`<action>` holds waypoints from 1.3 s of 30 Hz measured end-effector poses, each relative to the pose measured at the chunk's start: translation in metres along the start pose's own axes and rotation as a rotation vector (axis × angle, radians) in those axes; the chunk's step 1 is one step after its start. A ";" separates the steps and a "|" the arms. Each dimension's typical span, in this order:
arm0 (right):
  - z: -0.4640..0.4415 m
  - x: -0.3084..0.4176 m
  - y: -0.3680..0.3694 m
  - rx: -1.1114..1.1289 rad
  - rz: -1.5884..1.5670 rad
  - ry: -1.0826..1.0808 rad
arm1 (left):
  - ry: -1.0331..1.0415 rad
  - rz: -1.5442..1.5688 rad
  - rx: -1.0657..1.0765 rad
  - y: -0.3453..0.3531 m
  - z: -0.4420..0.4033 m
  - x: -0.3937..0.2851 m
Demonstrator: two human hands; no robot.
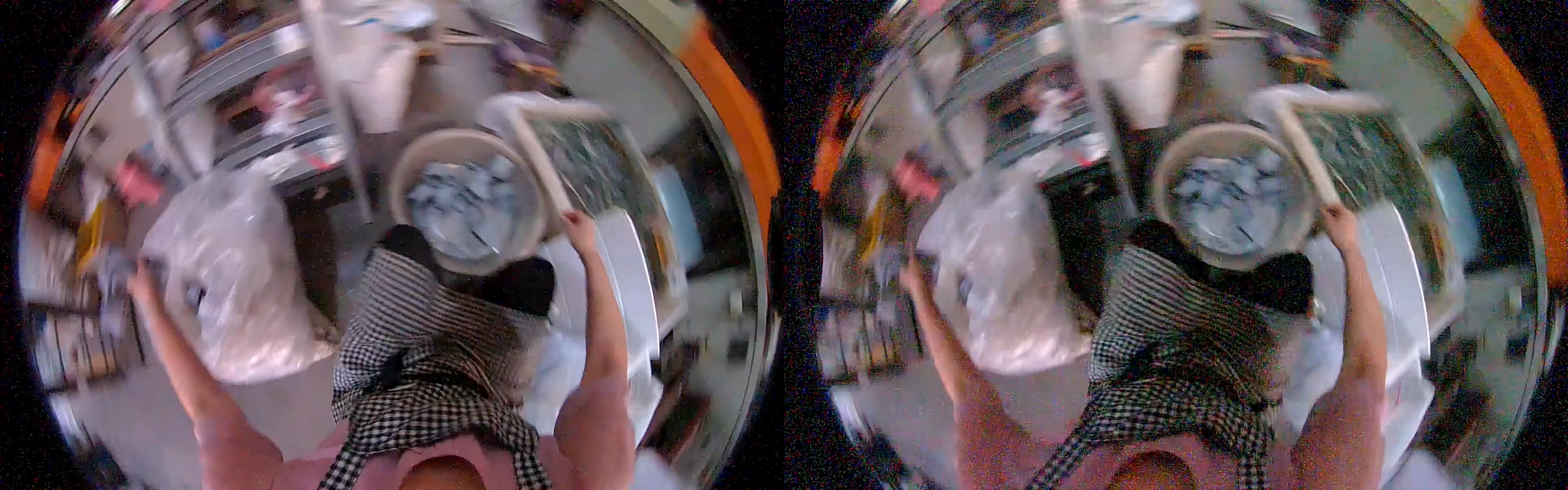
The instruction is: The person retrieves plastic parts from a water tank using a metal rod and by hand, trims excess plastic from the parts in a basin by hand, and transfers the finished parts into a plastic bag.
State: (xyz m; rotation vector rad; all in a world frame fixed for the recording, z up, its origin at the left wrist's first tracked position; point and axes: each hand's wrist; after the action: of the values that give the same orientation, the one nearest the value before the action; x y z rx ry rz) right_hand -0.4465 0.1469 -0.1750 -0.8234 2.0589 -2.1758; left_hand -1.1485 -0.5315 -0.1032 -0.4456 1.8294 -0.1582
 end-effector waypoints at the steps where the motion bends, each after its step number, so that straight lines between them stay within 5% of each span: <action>1: 0.012 0.006 -0.008 0.071 -0.042 0.057 | -0.264 0.326 0.092 -0.006 0.015 -0.001; 2: 0.028 -0.002 -0.007 -0.124 0.032 -0.048 | -0.366 0.542 0.142 -0.007 0.033 0.001; 5: 0.073 -0.007 -0.058 -0.248 0.263 -0.012 | -0.392 0.764 0.309 0.014 0.059 -0.008; 7: 0.095 -0.026 -0.087 -0.428 0.386 -0.061 | -0.183 0.139 0.350 0.058 0.042 -0.001; 9: 0.124 -0.035 -0.125 -0.438 0.501 0.114 | 0.094 -0.454 0.334 0.109 0.033 -0.007; 10: 0.134 -0.046 -0.137 -0.433 0.580 0.237 | 0.134 -0.430 0.350 0.135 0.043 -0.037; 12: 0.155 -0.081 -0.160 -0.386 0.599 0.376 | 0.337 0.000 0.705 0.205 0.107 -0.120; 16: 0.184 -0.129 -0.174 -0.169 0.675 0.687 | 0.818 0.364 0.989 0.288 0.318 -0.290; 18: 0.189 -0.130 -0.182 0.250 0.500 0.576 | 1.016 0.368 1.240 0.307 0.424 -0.348; 21: 0.199 -0.140 -0.169 0.251 0.513 0.343 | 1.183 0.256 1.551 0.319 0.560 -0.404; 29: 0.198 -0.170 -0.212 0.412 0.215 0.055 | 1.573 0.317 1.679 0.406 0.748 -0.401; 35: 0.138 -0.267 -0.220 0.331 0.354 0.232 | 1.504 0.360 1.762 0.405 0.753 -0.392; 39: 0.102 -0.305 -0.182 0.642 0.472 0.277 | 1.440 0.440 1.859 0.410 0.754 -0.395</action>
State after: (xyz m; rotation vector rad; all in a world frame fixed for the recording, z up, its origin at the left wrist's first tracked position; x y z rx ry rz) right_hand -0.0850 0.1900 -0.1121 0.0271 1.2769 -2.4920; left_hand -0.4308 0.0833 -0.1151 1.7369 1.9778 -1.9771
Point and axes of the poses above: each hand's wrist, its own z-axis away from the middle knuckle, its own y-axis out of the palm, x = y × z, and after that the axes turned 14 degrees about z, right-handed
